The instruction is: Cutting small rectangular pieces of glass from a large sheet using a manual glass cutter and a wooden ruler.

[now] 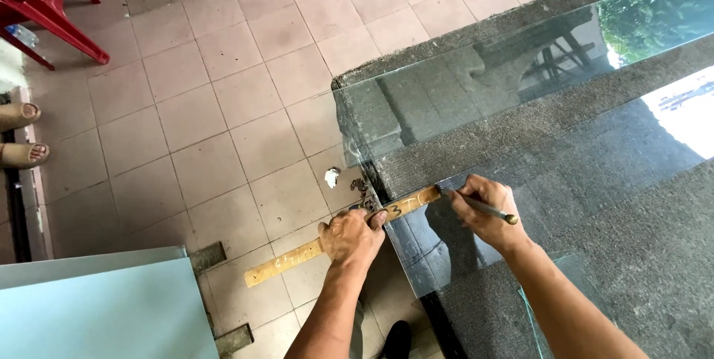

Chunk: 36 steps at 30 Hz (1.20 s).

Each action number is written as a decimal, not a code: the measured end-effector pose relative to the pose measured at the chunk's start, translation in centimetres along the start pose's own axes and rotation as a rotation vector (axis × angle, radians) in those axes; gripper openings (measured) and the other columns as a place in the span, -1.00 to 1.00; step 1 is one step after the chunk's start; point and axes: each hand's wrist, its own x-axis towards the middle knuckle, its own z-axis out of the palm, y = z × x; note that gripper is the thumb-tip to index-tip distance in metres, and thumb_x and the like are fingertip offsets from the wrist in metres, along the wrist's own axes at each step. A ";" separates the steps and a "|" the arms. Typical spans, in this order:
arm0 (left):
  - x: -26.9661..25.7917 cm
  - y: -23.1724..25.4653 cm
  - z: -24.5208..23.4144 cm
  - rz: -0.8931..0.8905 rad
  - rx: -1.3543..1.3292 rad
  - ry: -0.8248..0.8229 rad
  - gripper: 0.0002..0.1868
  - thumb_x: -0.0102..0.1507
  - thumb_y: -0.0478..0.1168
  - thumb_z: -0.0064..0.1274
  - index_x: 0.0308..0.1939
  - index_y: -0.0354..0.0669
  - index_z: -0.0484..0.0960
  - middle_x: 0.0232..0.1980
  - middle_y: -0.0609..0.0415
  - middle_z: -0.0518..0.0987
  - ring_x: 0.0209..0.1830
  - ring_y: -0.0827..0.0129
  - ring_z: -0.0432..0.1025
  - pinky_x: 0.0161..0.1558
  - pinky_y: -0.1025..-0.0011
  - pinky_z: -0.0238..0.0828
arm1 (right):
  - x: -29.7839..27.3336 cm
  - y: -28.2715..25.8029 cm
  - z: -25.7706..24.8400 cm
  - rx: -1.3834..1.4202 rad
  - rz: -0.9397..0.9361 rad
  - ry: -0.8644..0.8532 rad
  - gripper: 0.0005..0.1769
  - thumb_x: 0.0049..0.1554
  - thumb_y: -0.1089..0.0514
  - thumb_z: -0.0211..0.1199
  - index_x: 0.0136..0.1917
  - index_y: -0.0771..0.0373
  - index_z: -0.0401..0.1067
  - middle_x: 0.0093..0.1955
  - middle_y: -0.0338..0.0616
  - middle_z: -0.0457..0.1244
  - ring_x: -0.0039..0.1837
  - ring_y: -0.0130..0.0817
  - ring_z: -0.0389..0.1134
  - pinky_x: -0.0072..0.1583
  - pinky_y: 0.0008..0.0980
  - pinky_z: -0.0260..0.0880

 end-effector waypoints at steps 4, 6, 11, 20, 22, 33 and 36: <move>0.5 -0.2 0.7 0.038 0.024 0.023 -0.53 0.29 0.33 -0.02 -0.15 0.12 0.74 -0.18 0.06 0.69 -0.11 0.23 0.56 0.10 0.13 0.23 | 0.6 2.6 0.7 -0.028 -0.120 0.021 -0.76 0.08 0.15 0.36 -0.32 0.29 0.38 -0.47 -0.14 0.26 -0.42 -0.39 0.31 -0.32 -0.32 0.32; 0.7 -0.5 1.3 0.050 0.029 0.040 -0.52 0.29 0.33 -0.01 -0.15 0.11 0.74 -0.18 0.06 0.69 -0.10 0.22 0.56 0.10 0.13 0.24 | 0.7 3.7 1.0 -0.056 -0.241 0.051 -0.77 0.07 0.18 0.36 -0.30 0.30 0.37 -0.45 -0.12 0.22 -0.40 -0.34 0.23 -0.29 -0.29 0.28; -0.2 -0.5 1.9 0.054 0.019 0.021 -0.53 0.29 0.33 -0.02 -0.18 0.11 0.73 -0.23 0.07 0.70 -0.13 0.21 0.57 0.12 0.09 0.22 | -0.8 2.8 0.0 -0.013 -0.211 -0.010 -0.77 0.05 0.18 0.34 -0.33 0.26 0.34 -0.42 -0.14 0.22 -0.37 -0.40 0.22 -0.29 -0.31 0.26; -5.8 -1.0 5.7 0.064 0.000 0.059 -0.58 0.25 0.29 0.04 -0.28 0.10 0.73 -0.26 0.09 0.70 -0.14 0.19 0.58 0.07 0.13 0.25 | -7.0 5.7 -1.0 -0.008 -0.183 0.029 -0.70 0.07 0.11 0.34 -0.34 0.28 0.33 -0.52 -0.12 0.13 -0.43 -0.33 0.10 -0.33 -0.25 0.17; -7.2 -1.2 6.5 0.079 -0.002 0.065 -0.58 0.26 0.28 0.04 -0.30 0.09 0.73 -0.25 0.08 0.70 -0.14 0.18 0.58 0.06 0.13 0.26 | -8.6 6.2 -1.2 -0.003 -0.169 0.032 -0.70 0.07 0.11 0.34 -0.34 0.28 0.32 -0.51 -0.11 0.14 -0.43 -0.34 0.11 -0.33 -0.25 0.18; -14.5 -2.9 9.7 0.085 -0.062 -0.028 -0.43 0.16 0.37 0.15 -0.05 0.06 0.59 -0.13 -0.06 0.67 -0.05 -0.01 0.56 -0.03 0.01 0.46 | -15.6 9.4 -2.4 0.003 -0.181 0.046 -0.79 0.02 0.17 0.30 -0.30 0.31 0.33 -0.46 -0.04 0.16 -0.42 -0.22 0.15 -0.30 -0.24 0.25; -12.4 -2.5 9.5 -0.010 -0.326 -0.006 -0.31 0.01 0.36 0.30 -0.05 0.00 0.54 -0.20 -0.03 0.69 -0.16 0.03 0.63 -0.09 0.10 0.58 | -16.8 9.1 -3.2 -0.003 0.014 0.050 -0.78 0.11 0.16 0.30 -0.25 0.34 0.37 -0.42 0.01 0.23 -0.35 -0.19 0.20 -0.23 -0.26 0.26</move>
